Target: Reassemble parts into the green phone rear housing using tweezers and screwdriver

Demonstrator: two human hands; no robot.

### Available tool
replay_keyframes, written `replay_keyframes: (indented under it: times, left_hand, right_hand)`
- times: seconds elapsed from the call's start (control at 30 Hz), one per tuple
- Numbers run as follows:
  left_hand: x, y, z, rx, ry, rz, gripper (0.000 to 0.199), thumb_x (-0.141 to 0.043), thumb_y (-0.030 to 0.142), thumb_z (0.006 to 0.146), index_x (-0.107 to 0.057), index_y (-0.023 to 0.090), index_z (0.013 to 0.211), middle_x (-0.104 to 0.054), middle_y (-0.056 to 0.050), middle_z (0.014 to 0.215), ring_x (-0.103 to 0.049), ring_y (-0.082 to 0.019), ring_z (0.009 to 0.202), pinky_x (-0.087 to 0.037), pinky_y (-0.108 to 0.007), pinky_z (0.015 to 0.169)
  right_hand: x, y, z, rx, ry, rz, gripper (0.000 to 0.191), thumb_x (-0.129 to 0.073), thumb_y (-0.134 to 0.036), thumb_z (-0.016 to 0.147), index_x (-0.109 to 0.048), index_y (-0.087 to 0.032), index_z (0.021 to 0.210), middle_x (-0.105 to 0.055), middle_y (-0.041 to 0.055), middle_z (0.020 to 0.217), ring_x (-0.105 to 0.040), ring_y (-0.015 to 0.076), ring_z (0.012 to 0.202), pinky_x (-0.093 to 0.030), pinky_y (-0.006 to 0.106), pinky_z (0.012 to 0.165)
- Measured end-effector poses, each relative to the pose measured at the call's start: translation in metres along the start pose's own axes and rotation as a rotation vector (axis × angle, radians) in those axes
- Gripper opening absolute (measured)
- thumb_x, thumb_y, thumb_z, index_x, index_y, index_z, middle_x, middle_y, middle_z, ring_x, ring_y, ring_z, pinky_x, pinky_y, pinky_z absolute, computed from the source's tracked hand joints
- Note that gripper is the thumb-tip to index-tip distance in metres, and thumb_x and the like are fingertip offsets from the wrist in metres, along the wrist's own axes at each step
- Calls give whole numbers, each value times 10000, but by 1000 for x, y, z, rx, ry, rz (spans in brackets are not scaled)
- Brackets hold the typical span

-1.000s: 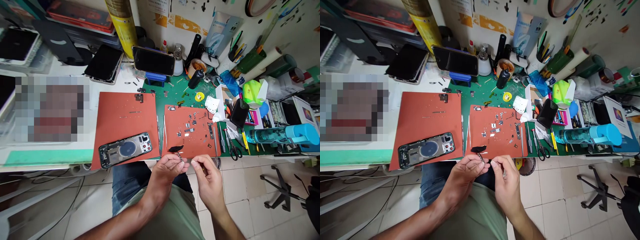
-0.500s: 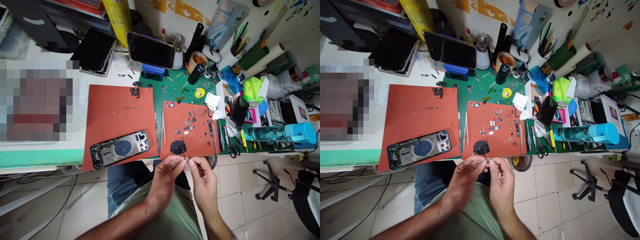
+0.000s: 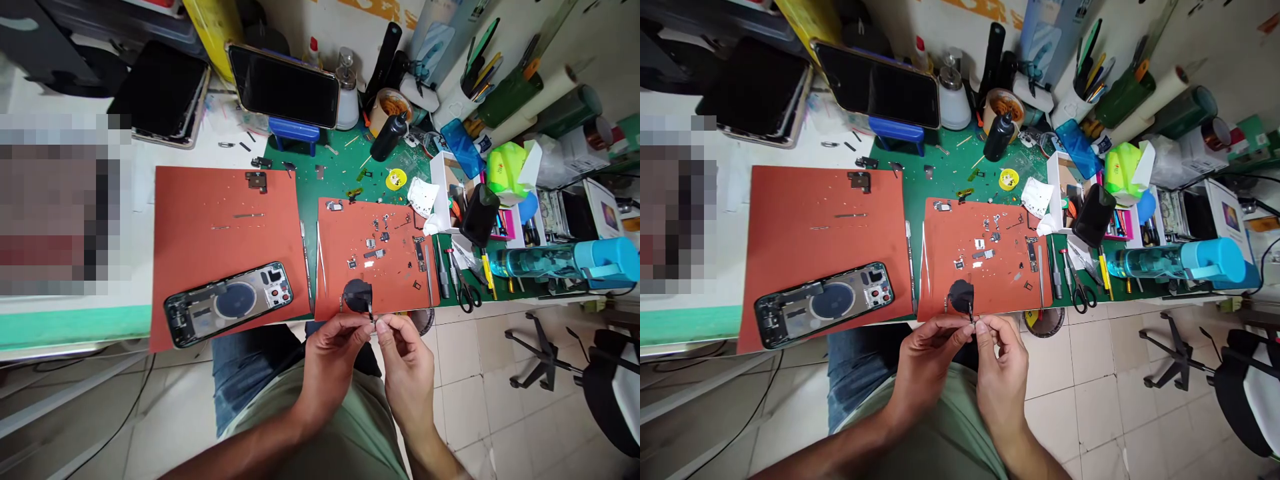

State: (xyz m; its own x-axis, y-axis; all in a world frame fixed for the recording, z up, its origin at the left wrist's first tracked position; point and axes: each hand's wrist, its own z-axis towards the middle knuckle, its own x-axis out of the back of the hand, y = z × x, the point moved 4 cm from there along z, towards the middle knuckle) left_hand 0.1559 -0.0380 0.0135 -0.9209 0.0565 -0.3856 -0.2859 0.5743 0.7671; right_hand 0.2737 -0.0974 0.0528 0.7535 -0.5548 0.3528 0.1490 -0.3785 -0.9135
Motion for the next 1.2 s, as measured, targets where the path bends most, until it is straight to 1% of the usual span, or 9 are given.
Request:
replay_keyframes:
  times: [0.17,0.3,0.47,0.57,0.7,0.83,1.03,1.2]
  left_hand:
    - [1,0,-1,-39,1,53,267,-994,469,794,-865,237,822,-844,-44,830,-770,-229,794,-658,-346,807]
    - [1,0,-3,-80,6,87,243,-979,470,818,-869,254,817,-843,-32,831,-771,-221,792,-653,-328,798]
    - [2,-1,-6,-129,13,116,169,-950,420,864,-880,268,839,-843,-21,846,-779,-206,789,-651,-296,789]
    - [3,-2,-7,-156,9,124,131,-939,381,883,-882,267,852,-844,-15,842,-783,-190,790,-649,-266,784]
    - [3,-3,-6,-208,-6,114,157,-931,398,895,-876,255,862,-843,-8,824,-779,-163,759,-650,-227,755]
    - [2,-2,-4,-253,-21,103,174,-934,406,894,-870,248,862,-847,-4,814,-781,-147,746,-653,-198,741]
    - [2,-1,-3,-266,-30,107,109,-926,348,910,-873,259,878,-859,8,837,-799,-133,765,-653,-168,762]
    - [3,-2,-4,-268,-34,110,93,-917,332,916,-878,252,892,-856,1,842,-803,-141,760,-664,-183,760]
  right_hand:
    - [1,-1,-1,44,3,-26,220,-719,-432,1069,-808,-232,1050,-764,49,983,-749,181,883,-634,282,776]
    - [2,-4,-3,122,12,-89,178,-687,-374,1093,-797,-242,1047,-752,43,974,-729,175,885,-610,271,749]
    - [3,-12,-4,245,25,-196,155,-646,-296,1112,-775,-250,1039,-744,30,951,-706,166,850,-588,272,752]
    - [4,-14,-3,292,23,-228,155,-630,-263,1115,-764,-244,1039,-739,29,946,-706,165,846,-586,273,759]
    - [4,-15,-3,331,20,-242,134,-635,-218,1110,-754,-242,1055,-739,17,959,-721,153,868,-594,259,792]
    - [4,-15,-5,371,11,-241,154,-623,-164,1110,-754,-241,1085,-739,11,985,-733,137,907,-599,238,840]
    - [3,-14,-6,400,16,-241,171,-608,-134,1109,-744,-236,1096,-730,11,984,-731,127,906,-601,221,843]
    - [4,-13,-5,394,17,-245,173,-593,-149,1119,-736,-242,1090,-731,7,993,-726,128,915,-593,224,849]
